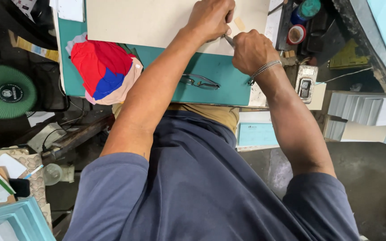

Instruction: The person cuts a piece of cardboard with a blade, moves a stack of blue forms, and then positions the cardboard on a printing press. They secure the cardboard with metal clips and apply a blue liquid to the machine from a small container.

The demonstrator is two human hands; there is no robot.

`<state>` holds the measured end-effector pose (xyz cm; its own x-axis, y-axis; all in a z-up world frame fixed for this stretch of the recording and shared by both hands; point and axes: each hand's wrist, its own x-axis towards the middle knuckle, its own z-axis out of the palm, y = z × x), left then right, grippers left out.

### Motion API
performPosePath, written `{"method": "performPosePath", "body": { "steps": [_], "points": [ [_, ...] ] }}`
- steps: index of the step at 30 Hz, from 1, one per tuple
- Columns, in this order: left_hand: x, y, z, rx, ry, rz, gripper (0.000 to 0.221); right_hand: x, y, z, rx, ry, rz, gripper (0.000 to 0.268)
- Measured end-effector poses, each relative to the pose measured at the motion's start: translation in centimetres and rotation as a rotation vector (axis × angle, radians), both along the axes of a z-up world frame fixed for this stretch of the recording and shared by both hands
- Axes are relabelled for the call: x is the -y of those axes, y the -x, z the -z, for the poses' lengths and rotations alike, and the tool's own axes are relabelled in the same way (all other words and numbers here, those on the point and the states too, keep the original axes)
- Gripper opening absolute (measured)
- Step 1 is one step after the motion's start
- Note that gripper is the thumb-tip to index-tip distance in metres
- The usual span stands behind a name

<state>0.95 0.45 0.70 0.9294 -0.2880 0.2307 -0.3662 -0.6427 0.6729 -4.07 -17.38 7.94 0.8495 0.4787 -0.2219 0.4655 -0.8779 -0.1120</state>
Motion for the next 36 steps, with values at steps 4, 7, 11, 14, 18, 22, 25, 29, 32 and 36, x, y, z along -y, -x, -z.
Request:
{"method": "performPosePath", "body": {
  "steps": [4, 7, 11, 14, 18, 22, 25, 29, 32, 36],
  "points": [
    [0.1, -0.2, 0.5, -0.019, -0.009, -0.008, 0.031, 0.7, 0.5, 0.4, 0.07, -0.023, -0.043, 0.018],
    [0.1, -0.2, 0.8, 0.069, -0.017, -0.005, 0.033, 0.7, 1.4, -0.2, 0.047, -0.018, -0.021, 0.016],
    [-0.4, 0.0, 0.7, -0.023, 0.046, -0.019, 0.029, 1.2, 3.2, -1.0, 0.079, -0.102, 0.006, 0.015],
    [-0.4, 0.2, -0.5, -0.116, 0.046, -0.014, 0.024, 1.8, 5.4, -2.3, 0.116, -0.252, 0.057, 0.012],
    [-0.7, 0.6, 0.2, 0.01, 0.124, 0.004, 0.022, 2.1, 7.9, -3.6, 0.201, -0.373, 0.145, 0.018],
    [-0.9, 0.2, 1.0, -0.005, 0.084, -0.035, 0.012, 2.1, 9.8, -3.1, 0.215, -0.437, 0.136, 0.025],
    [-1.5, -0.1, 2.2, 0.185, -0.009, -0.053, 0.01, 1.3, 11.8, -4.0, 0.104, -0.561, 0.212, 0.028],
    [-2.0, 1.4, 1.2, 0.311, -0.063, -0.085, 0.019, 1.7, 14.0, -3.7, 0.185, -0.749, 0.363, 0.028],
    [-1.8, 3.8, -0.2, 0.391, -0.046, 0.036, 0.027, 2.7, 14.9, -2.9, 0.196, -0.862, 0.573, 0.03],
    [-0.1, 6.4, -2.1, 0.464, -0.036, 0.267, 0.037, 6.2, 15.3, -0.2, 0.467, -0.643, 0.593, 0.034]
  ]
}}
